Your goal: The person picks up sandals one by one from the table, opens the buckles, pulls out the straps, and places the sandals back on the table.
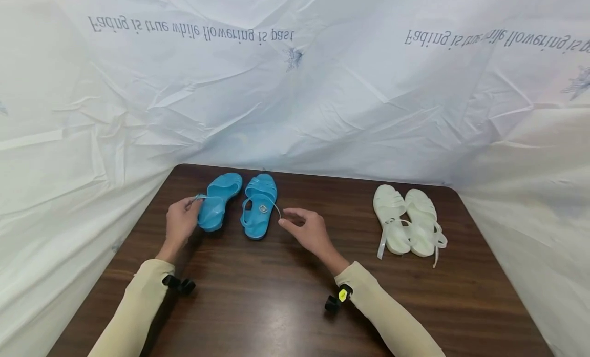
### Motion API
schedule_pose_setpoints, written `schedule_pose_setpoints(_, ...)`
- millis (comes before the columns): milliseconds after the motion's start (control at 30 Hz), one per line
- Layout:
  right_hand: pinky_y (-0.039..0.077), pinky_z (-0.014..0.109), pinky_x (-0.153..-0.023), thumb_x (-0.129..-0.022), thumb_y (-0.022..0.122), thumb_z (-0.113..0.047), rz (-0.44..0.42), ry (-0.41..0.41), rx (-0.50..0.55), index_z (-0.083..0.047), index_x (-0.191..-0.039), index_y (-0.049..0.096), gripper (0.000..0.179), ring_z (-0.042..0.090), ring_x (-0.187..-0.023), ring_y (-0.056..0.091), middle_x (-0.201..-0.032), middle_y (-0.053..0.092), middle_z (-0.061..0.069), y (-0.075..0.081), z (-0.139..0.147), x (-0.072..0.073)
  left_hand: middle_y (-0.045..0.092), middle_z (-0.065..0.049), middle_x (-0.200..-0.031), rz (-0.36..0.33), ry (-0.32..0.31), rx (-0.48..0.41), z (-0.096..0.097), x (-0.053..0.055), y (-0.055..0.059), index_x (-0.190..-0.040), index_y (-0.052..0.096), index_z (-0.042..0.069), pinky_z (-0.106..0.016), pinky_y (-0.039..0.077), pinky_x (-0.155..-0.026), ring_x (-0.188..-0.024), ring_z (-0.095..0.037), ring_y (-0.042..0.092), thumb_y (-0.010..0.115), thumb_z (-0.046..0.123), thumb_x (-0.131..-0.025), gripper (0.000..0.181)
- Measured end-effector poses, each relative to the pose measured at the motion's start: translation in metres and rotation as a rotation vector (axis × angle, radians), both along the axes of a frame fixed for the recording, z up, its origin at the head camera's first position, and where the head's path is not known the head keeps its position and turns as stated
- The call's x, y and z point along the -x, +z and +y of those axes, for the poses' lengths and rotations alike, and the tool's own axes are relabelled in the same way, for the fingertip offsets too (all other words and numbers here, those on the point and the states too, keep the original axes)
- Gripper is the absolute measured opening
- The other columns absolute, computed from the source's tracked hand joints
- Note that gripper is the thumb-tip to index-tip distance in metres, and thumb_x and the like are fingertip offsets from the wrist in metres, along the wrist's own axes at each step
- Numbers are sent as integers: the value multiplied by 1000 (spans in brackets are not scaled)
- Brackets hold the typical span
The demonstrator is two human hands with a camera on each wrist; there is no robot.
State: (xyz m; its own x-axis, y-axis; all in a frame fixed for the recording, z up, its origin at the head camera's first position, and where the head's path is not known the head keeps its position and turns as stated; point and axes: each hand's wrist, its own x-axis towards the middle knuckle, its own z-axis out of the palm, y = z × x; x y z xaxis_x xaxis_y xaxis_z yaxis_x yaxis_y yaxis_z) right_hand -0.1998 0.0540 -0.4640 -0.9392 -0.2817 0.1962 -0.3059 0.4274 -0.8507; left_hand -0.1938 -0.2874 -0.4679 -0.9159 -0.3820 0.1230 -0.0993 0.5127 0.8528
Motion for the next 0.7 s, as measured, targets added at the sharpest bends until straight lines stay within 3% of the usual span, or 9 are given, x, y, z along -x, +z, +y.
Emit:
schedule_pose_setpoints(233, 59, 38, -85, -94, 74, -45, 5, 17, 1, -15, -129, 72, 46, 17, -108, 70, -124, 72, -1, 10, -7, -2, 73, -21, -100, 88, 61, -111, 16, -3, 23, -128, 68, -3, -18, 49, -65, -78, -14, 62, 58, 34, -105, 45)
schedule_pose_setpoints(433, 59, 37, -88, -96, 71, -45, 62, 75, 64, -15, -128, 72, 44, 23, -111, 69, -127, 71, 3, 30, -30, 6, 73, -18, -100, 88, 12, -211, 39, -5, 47, -128, 68, -3, -17, 52, -72, -84, -12, 66, 61, 34, -104, 45)
schedule_pose_setpoints(700, 59, 34, -85, -98, 68, -44, 76, 102, 107, -14, -134, 68, 47, 16, -107, 69, -129, 71, 7, 43, -43, 4, 59, 0, -68, 107, -85, -312, 72, -15, 58, -124, 70, -4, -21, 44, -53, -57, -9, 52, 65, 30, -102, 41)
